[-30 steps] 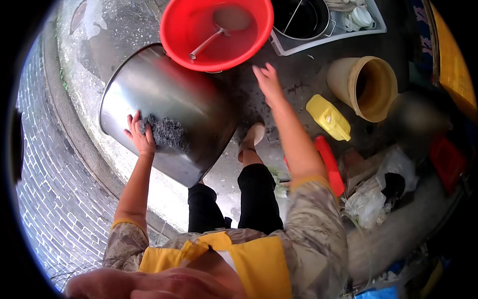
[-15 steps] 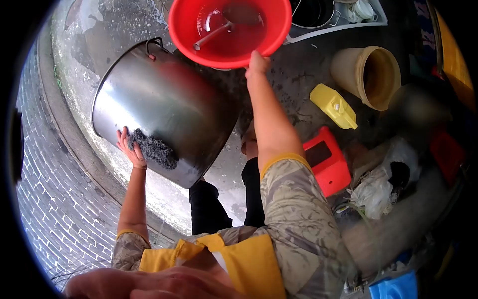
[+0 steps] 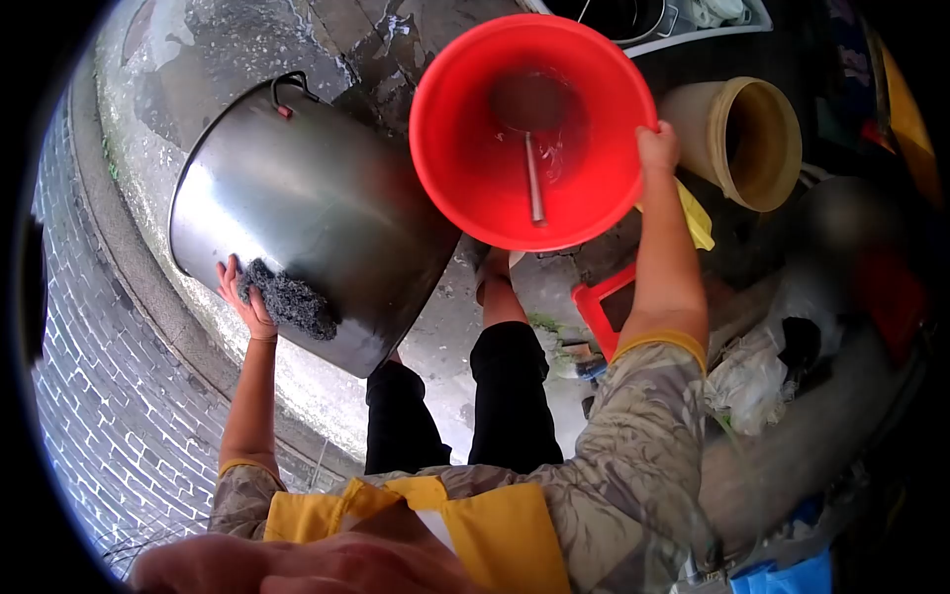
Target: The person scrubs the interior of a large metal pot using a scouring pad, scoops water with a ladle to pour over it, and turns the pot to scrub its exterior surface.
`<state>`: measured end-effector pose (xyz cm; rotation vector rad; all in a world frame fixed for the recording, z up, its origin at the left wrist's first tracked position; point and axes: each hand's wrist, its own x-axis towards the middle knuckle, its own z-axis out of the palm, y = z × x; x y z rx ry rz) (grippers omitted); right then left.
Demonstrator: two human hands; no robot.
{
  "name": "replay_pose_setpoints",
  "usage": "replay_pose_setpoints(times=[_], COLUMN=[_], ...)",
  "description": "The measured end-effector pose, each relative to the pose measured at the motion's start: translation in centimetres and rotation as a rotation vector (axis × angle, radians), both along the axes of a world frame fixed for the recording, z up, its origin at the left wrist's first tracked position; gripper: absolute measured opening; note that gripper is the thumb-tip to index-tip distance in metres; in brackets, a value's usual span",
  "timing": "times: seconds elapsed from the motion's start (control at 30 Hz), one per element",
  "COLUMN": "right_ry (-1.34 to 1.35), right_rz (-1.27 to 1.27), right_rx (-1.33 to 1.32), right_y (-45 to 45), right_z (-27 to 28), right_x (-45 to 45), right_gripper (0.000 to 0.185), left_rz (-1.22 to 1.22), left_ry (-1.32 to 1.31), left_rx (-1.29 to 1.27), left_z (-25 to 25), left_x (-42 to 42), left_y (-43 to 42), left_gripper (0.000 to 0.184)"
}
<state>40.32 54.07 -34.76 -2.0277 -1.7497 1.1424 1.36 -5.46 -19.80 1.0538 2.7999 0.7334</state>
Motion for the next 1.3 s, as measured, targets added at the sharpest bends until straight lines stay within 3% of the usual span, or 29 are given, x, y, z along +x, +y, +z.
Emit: replay_pose_setpoints(times=[0.17, 0.23, 0.27, 0.37, 0.43, 0.5, 0.57, 0.6, 0.67, 0.7, 0.73, 0.8, 0.83, 0.9, 0.93, 1.03, 1.07, 1.17, 1.3], right_ry=[-0.094, -0.435, -0.433, -0.647, -0.781, -0.520, -0.453, -0.493, -0.296, -0.054, -0.052, 0.319, 0.316, 0.536, 0.469, 0.334, 0.285, 0.325, 0.298], right_rz=[0.075, 0.144, 0.145, 0.135, 0.571, 0.851, 0.979, 0.824, 0.338, -0.017, -0.007, -0.186, -0.172, -0.111, -0.107, -0.037, -0.098, -0.074, -0.040], right_rx=[-0.061, 0.132, 0.130, 0.196, 0.790, 0.503, 0.303, 0.145, -0.513, -0.985, -0.993, -1.124, -1.119, -1.245, -1.220, -1.148, -1.077, -0.850, -0.694], right_y=[3.0, 3.3, 3.2, 2.9, -0.2, -4.7, -9.1, -11.8, -14.2, -14.7, -15.6, -16.8, -16.3, -15.9, -16.3, -18.2, -19.2, -23.2, -29.6], right_z=[3.9, 5.3, 5.6, 6.5, 7.6, 8.3, 4.7, -0.1, -2.8, -2.1, -2.7, -3.2, -1.8, 2.0, 3.8, 8.9, 10.7, 18.3, 26.6], right_x=[1.5, 1.6, 1.5, 2.0, 1.9, 0.3, 0.4, 2.5, 1.9, -0.1, -1.0, -2.0, -2.3, -2.4, -2.0, 1.3, 2.3, 3.4, 2.9], right_gripper=[0.031, 0.023, 0.023, 0.046, 0.049, 0.044, 0.041, 0.039, 0.032, 0.026, 0.026, 0.011, 0.011, 0.029, 0.033, 0.030, 0.022, 0.009, 0.026], left_rz=[-0.032, -0.068, -0.075, -0.082, -0.104, -0.124, -0.181, -0.197, -0.229, -0.249, -0.259, -0.272, -0.285, -0.268, -0.343, -0.507, -0.543, -0.651, -0.488], left_ry=[-0.002, 0.022, 0.036, 0.093, 0.114, 0.146, 0.154, 0.167, 0.170, 0.167, 0.164, 0.160, 0.163, 0.166, 0.109, -0.109, -0.206, -0.185, -0.259], left_rx=[-0.020, -0.080, -0.106, -0.234, -0.255, -0.276, -0.331, -0.337, -0.370, -0.378, -0.406, -0.415, -0.412, -0.396, -0.329, -0.129, -0.200, -0.085, -0.001], left_z=[1.6, 1.5, 1.3, 1.7, 1.4, 1.2, 1.4, 1.4, 1.4, 1.3, 1.3, 0.4, 0.3, 0.8, 0.9, 0.7, 1.4, 0.6, 1.9], left_x=[0.0, -0.2, -0.4, 0.0, 0.4, 0.5, 0.8, 1.0, 1.3, 1.4, 1.4, 1.2, 1.2, 1.3, 1.0, 0.2, 0.3, 0.4, 3.4], left_y=[4.4, 7.1, 8.4, 13.0, 14.8, 17.0, 18.9, 19.7, 21.1, 21.7, 22.5, 23.6, 24.4, 24.8, 24.8, 24.4, 24.7, 23.6, 19.3], left_gripper=[0.029, 0.026, 0.025, 0.034, 0.032, 0.029, 0.031, 0.032, 0.034, 0.034, 0.038, 0.041, 0.043, 0.050, 0.050, 0.049, 0.046, 0.049, 0.057])
